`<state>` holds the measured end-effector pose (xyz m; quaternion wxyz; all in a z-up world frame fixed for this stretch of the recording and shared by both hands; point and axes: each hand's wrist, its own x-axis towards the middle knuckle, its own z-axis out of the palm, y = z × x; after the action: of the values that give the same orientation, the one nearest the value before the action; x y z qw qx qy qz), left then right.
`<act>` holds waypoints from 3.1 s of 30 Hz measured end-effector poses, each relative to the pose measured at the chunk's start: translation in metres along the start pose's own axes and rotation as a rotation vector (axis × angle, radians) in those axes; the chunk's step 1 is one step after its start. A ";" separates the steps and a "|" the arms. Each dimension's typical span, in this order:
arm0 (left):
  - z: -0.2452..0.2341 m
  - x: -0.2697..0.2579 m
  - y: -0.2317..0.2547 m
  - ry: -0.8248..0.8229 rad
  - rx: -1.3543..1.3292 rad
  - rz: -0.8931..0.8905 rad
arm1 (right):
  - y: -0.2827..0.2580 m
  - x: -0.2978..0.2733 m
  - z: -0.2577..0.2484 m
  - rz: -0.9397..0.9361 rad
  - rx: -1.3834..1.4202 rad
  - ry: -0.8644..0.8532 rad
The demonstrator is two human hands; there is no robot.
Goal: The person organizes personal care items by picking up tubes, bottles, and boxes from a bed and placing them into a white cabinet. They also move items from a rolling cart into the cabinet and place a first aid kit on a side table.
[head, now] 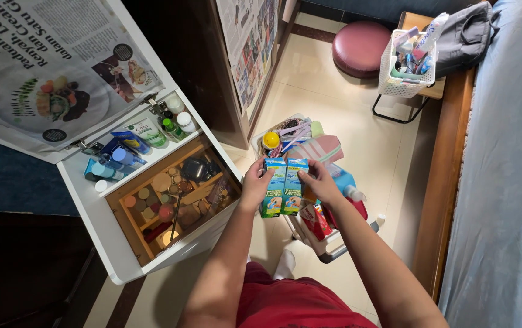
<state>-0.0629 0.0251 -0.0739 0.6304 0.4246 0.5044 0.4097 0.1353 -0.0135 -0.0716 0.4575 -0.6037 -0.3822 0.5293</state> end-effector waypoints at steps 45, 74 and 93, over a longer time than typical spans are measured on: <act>-0.053 -0.051 0.085 0.201 -0.194 0.112 | -0.080 -0.007 0.077 -0.136 0.130 -0.180; -0.340 -0.003 0.081 0.387 -0.127 0.165 | -0.125 0.043 0.338 -0.075 0.026 -0.325; -0.349 0.040 0.155 0.495 0.283 0.136 | -0.113 0.160 0.374 -0.273 -0.031 -0.579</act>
<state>-0.4135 0.1521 0.0158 0.3939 0.4283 0.6654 0.4676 -0.2083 0.2259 -0.0174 0.3876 -0.3780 -0.5820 0.6068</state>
